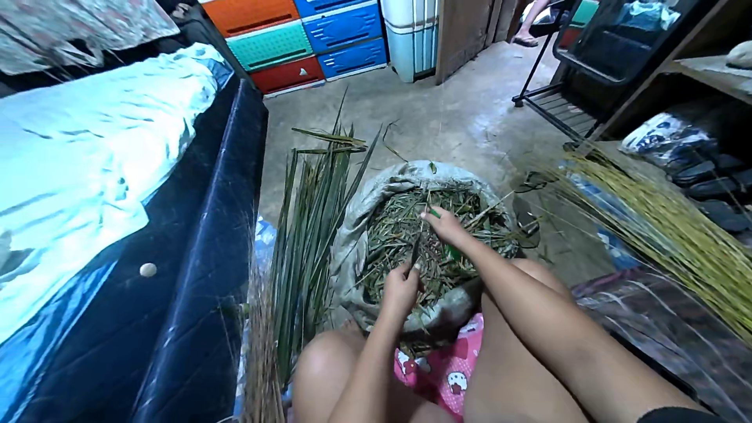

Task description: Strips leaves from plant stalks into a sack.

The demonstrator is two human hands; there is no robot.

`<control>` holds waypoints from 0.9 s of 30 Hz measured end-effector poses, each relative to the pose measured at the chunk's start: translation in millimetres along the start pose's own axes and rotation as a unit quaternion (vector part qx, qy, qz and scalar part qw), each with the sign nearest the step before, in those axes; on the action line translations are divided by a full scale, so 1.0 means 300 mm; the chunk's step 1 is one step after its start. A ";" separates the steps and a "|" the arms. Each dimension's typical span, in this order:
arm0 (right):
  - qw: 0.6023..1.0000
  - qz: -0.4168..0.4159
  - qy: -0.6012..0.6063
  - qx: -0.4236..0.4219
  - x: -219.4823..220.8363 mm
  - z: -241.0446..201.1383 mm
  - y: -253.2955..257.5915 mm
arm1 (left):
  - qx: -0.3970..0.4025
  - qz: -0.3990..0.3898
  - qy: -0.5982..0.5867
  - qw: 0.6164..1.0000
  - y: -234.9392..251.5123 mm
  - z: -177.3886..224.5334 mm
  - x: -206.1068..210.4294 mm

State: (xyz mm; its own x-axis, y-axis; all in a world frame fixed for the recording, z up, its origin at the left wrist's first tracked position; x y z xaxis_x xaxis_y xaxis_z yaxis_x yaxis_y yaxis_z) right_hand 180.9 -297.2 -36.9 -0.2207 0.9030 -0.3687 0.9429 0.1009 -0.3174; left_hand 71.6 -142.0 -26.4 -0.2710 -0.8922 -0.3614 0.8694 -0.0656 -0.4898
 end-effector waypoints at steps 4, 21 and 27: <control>0.980 -0.114 -0.152 0.055 0.115 -0.054 -0.125 | -0.014 0.085 0.027 0.996 0.046 -0.031 -0.067; 0.919 -0.091 -0.381 0.041 0.209 -0.046 -0.127 | -0.044 0.138 0.169 0.975 0.071 -0.023 -0.075; 0.937 -0.147 -0.313 0.050 0.192 -0.004 -0.125 | -0.052 0.118 0.171 0.977 0.074 -0.053 -0.063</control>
State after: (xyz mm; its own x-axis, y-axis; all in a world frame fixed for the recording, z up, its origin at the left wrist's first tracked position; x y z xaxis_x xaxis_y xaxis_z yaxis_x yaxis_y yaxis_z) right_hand 132.9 -248.4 -45.2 -0.6004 0.4177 -0.6819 0.7968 0.2395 -0.5548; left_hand 89.5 -119.5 -42.9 -0.2052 -0.6747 -0.7090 0.8825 0.1858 -0.4321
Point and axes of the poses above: each hand's wrist, its own y-axis towards the middle knuckle, its own x-axis out of the palm, z = x × y, the point moved 7 cm from there along y, towards the middle knuckle, and after that the axes turned 3 degrees about -x, right-handed, at the moved point
